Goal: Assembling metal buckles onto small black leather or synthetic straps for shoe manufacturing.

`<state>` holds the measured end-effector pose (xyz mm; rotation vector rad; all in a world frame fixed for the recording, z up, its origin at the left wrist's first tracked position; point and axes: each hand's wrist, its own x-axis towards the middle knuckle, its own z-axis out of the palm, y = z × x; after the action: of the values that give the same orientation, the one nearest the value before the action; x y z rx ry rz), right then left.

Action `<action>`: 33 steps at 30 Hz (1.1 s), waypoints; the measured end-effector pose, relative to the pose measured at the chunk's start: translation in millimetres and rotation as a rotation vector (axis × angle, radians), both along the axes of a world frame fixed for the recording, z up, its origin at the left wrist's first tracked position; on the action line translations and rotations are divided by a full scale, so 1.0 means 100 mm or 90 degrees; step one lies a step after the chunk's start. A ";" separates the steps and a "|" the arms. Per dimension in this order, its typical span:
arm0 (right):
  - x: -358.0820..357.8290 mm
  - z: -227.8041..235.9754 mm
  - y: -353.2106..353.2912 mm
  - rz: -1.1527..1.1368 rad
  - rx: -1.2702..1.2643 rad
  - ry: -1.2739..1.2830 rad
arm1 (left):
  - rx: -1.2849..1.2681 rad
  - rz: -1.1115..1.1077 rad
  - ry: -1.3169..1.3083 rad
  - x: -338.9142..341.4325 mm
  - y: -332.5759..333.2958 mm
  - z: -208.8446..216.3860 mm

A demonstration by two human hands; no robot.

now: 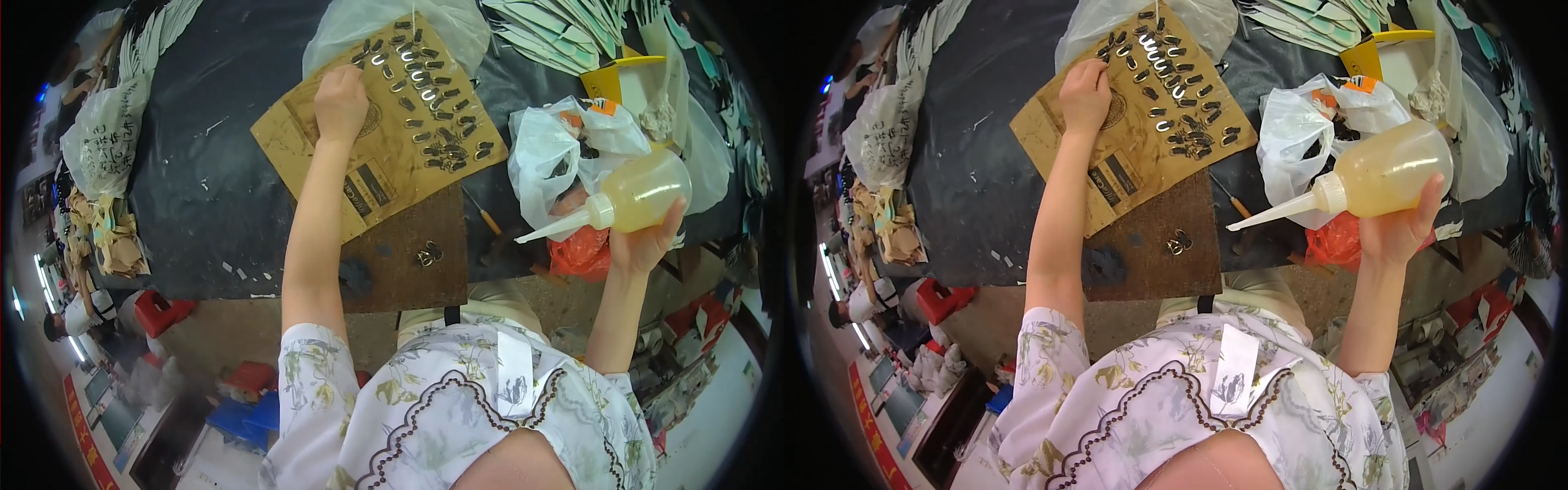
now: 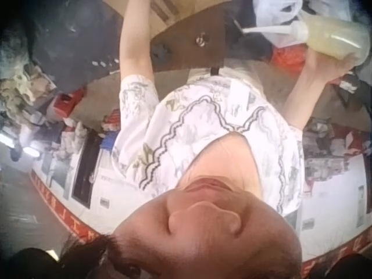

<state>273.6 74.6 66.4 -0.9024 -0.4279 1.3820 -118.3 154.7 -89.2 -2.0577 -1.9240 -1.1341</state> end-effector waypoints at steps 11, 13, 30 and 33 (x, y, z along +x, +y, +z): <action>0.03 -0.03 0.03 -0.001 0.001 0.027 | -0.320 -0.027 -0.228 0.82 -2.02 0.27; -0.13 -0.03 0.07 -0.087 -0.036 0.006 | -0.296 -0.083 -0.179 0.97 -2.24 0.27; -0.17 0.02 -0.06 0.044 -0.032 0.082 | -0.318 -0.110 -0.094 1.06 -2.25 0.34; -0.18 0.04 -0.02 0.046 -0.023 0.087 | -0.317 -0.143 -0.025 1.10 -2.27 0.27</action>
<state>255.6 72.1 70.4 -0.8227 -0.3341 1.5119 -8.7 -72.1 -62.3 -2.5698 -2.2139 -0.7857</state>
